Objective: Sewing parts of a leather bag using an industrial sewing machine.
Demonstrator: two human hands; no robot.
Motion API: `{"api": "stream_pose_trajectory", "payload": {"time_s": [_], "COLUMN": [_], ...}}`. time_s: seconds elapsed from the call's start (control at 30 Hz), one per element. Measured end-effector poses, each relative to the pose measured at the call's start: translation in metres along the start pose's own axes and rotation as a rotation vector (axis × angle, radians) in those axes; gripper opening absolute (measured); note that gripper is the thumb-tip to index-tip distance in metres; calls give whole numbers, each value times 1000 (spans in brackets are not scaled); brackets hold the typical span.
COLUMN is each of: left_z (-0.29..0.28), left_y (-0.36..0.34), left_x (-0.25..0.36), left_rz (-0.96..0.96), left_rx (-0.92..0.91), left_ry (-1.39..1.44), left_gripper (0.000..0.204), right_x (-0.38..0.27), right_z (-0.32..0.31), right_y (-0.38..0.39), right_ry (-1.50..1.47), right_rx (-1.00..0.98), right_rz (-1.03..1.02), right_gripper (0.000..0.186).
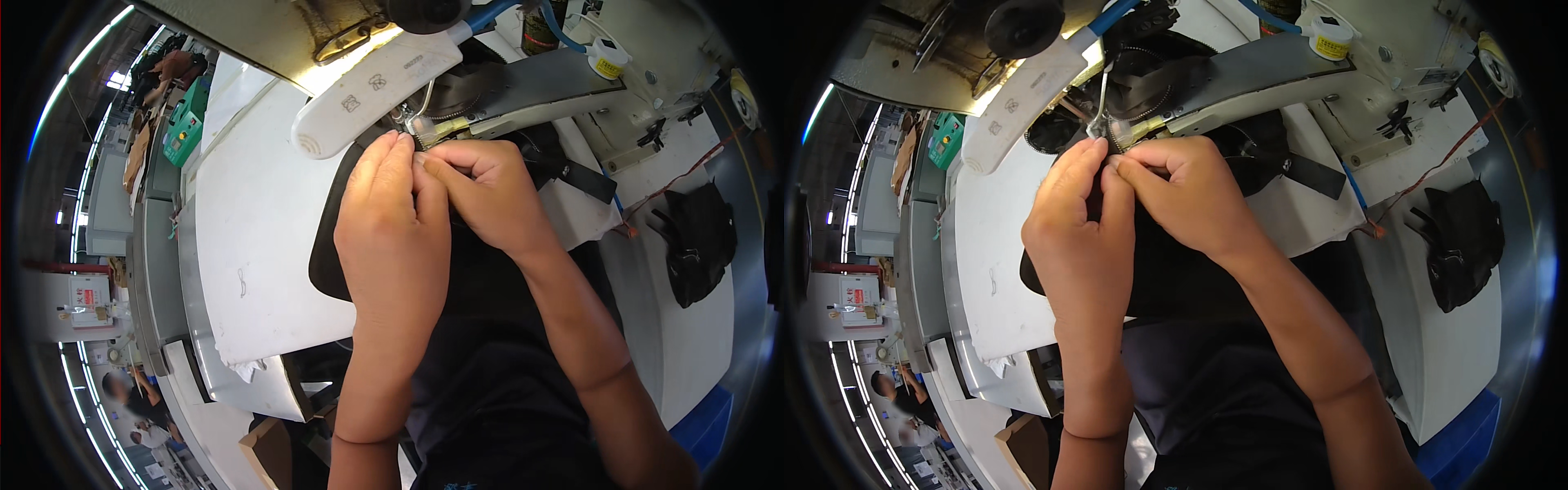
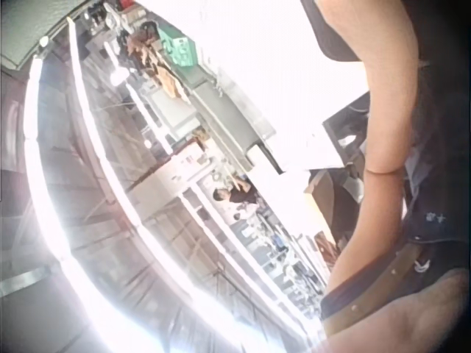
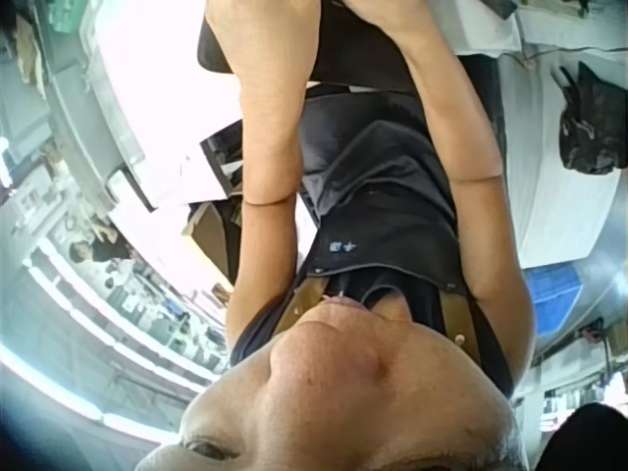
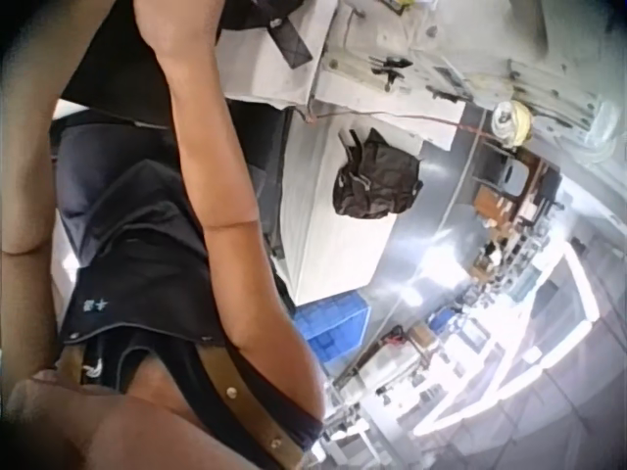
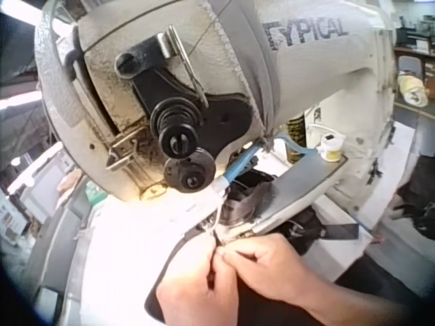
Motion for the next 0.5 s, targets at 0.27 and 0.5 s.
{"api": "stream_pose_trajectory", "payload": {"time_s": [0.27, 0.5], "left_z": [-4, -6], "left_y": [1, 2], "left_x": [3, -14], "left_rz": [-14, 32], "left_rx": [-15, 13], "left_ry": [31, 123], "left_gripper": [25, 24], "right_x": [8, 0], "right_z": [-2, -5], "right_y": [-4, 2], "right_ry": [-89, -18], "right_rx": [-32, -57], "right_rz": [69, 125], "right_gripper": [24, 39]}}
Point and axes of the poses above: each hand's wrist, its own y-axis away from the middle knuckle, its own z-axis out of the palm, x = y × z, the point moved 1 cm from there along -y, towards the middle knuckle, and after that the axes turned 4 degrees about y, right-handed, at the moved point
